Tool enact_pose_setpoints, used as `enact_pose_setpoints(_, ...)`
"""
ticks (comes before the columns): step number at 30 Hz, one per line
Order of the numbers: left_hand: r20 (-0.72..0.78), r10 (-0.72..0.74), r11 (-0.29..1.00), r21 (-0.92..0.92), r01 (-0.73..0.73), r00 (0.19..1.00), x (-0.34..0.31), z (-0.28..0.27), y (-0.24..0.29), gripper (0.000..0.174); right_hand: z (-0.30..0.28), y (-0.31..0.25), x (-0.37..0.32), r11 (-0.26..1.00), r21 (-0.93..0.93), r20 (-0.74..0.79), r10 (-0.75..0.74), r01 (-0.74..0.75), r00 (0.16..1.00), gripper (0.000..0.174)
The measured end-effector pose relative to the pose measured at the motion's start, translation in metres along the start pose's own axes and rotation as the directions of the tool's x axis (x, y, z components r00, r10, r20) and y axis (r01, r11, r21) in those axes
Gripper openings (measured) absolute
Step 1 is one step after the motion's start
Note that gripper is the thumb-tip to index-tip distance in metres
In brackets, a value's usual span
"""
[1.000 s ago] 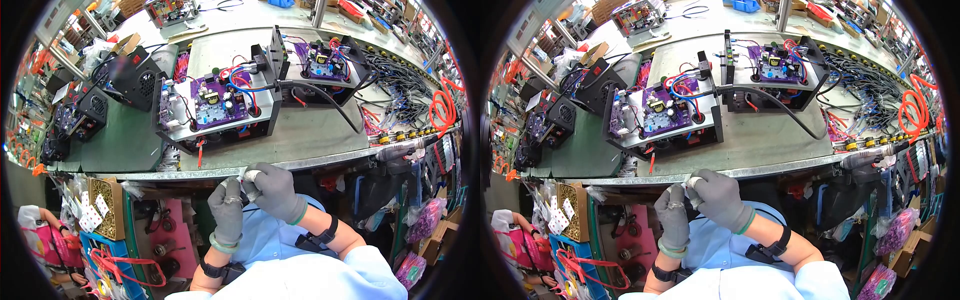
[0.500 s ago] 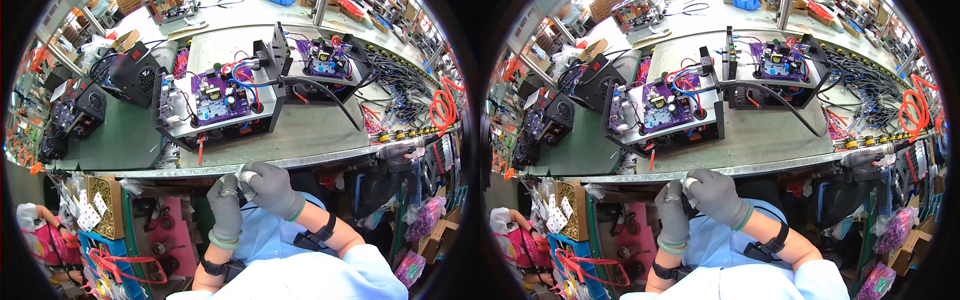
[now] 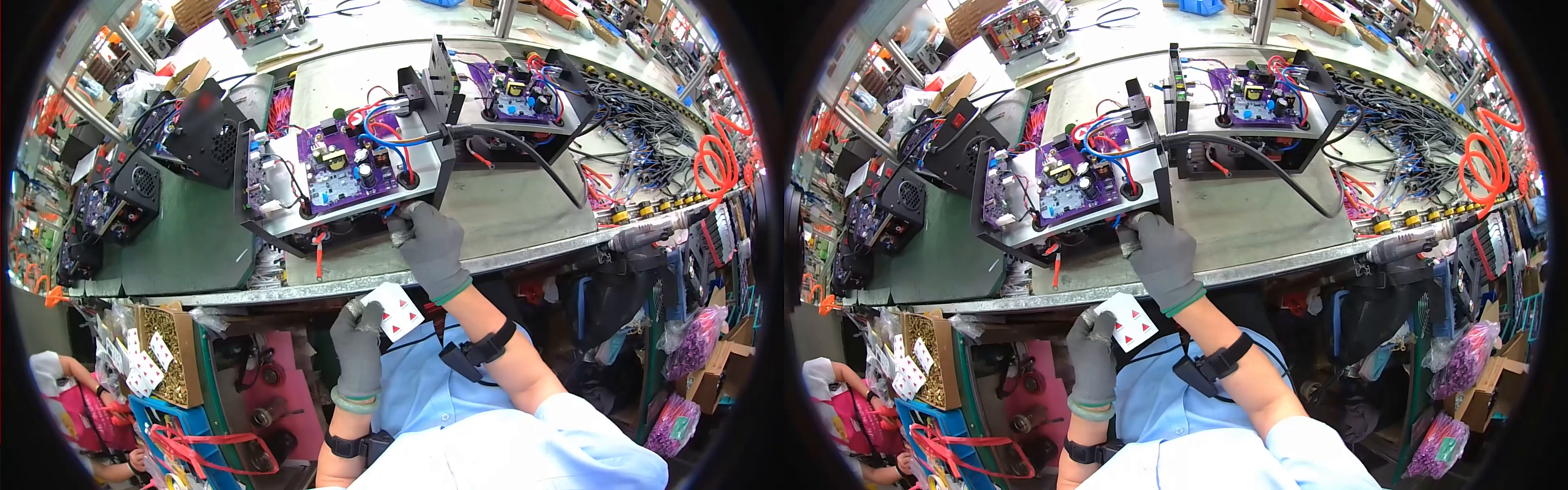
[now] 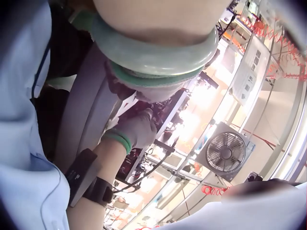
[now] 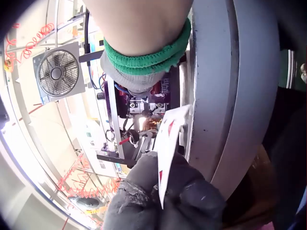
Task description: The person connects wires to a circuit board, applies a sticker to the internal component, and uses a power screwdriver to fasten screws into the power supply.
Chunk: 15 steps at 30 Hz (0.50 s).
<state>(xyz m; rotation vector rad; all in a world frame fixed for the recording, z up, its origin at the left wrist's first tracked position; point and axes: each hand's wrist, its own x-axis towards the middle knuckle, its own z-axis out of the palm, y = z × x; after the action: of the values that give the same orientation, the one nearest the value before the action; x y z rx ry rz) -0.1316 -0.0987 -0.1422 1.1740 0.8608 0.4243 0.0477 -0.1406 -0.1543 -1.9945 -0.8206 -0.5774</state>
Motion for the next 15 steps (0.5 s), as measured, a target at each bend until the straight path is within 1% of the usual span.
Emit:
enact_pose_setpoints(1,0.001,-0.004,1.0,0.0,0.004,1.0,-0.001,0.002,0.001,0.017,-0.002,-0.001,0.0,1.0,0.007,-0.003,0.013,-0.013,1.0,0.019)
enact_pose_setpoints(2,0.017,0.043,0.999,0.017,-0.044,0.999,-0.002,0.004,0.005,0.019,-0.005,-0.002,0.0,1.0,0.014,-0.005,0.028,-0.028,1.0,0.023)
enact_pose_setpoints(3,0.036,0.091,0.995,0.035,-0.092,0.995,-0.004,0.006,0.009,0.022,-0.012,0.001,0.0,0.999,0.011,-0.004,0.033,-0.033,0.999,0.023)
enact_pose_setpoints(4,0.038,0.088,0.995,0.036,-0.089,0.995,-0.006,0.008,0.014,0.022,-0.024,0.007,0.002,0.998,-0.056,0.056,0.021,-0.017,0.998,0.021)
enact_pose_setpoints(5,0.064,0.083,0.996,0.013,-0.084,0.995,-0.007,0.009,0.02,0.028,-0.034,0.01,0.005,0.993,-0.121,0.118,0.009,0.006,0.993,0.02)
enact_pose_setpoints(6,0.088,0.081,0.997,-0.014,-0.08,0.993,-0.007,0.011,0.023,0.035,-0.043,0.009,0.003,0.992,-0.123,0.118,0.004,0.011,0.993,0.02)
enact_pose_setpoints(7,0.086,0.083,0.996,-0.022,-0.081,0.993,-0.005,0.013,0.024,0.035,-0.052,0.006,-0.003,0.992,0.044,0.223,0.107,-0.119,0.969,0.016)
enact_pose_setpoints(8,0.111,0.077,0.997,-0.029,-0.075,0.991,-0.004,0.014,0.023,0.037,-0.064,0.002,-0.01,0.944,0.192,0.344,0.19,-0.267,0.92,0.013)
enact_pose_setpoints(9,0.138,0.071,0.997,-0.035,-0.067,0.988,-0.004,0.016,0.022,0.039,-0.079,-0.004,-0.013,0.894,0.149,0.554,0.279,-0.423,0.785,0.021)
enact_pose_setpoints(10,0.14,0.068,0.997,-0.041,-0.063,0.988,-0.006,0.022,0.025,0.039,-0.092,-0.009,-0.016,0.896,0.142,0.556,0.28,-0.421,0.783,0.021)
enact_pose_setpoints(11,0.124,0.082,0.994,-0.077,-0.073,0.989,-0.01,0.03,0.033,0.039,-0.104,-0.013,-0.018,0.788,0.235,0.693,0.274,-0.568,0.667,0.028)
enact_pose_setpoints(12,0.108,0.095,0.99,-0.111,-0.083,0.99,-0.012,0.037,0.039,0.039,-0.111,-0.013,-0.02,0.646,0.29,0.81,0.228,-0.706,0.541,0.035)
enact_pose_setpoints(13,0.113,0.094,0.99,-0.114,-0.081,0.989,-0.012,0.042,0.041,0.039,-0.115,-0.011,-0.022,0.658,0.231,0.827,0.255,-0.717,0.501,0.045)
enact_pose_setpoints(14,0.115,0.1,0.982,-0.174,-0.079,0.988,-0.013,0.047,0.042,0.038,-0.12,-0.01,-0.023,0.658,0.228,0.825,0.261,-0.718,0.501,0.045)
enact_pose_setpoints(15,0.116,0.108,0.97,-0.232,-0.079,0.987,-0.013,0.052,0.042,0.036,-0.124,-0.012,-0.023,0.638,0.277,0.777,0.291,-0.719,0.558,0.044)
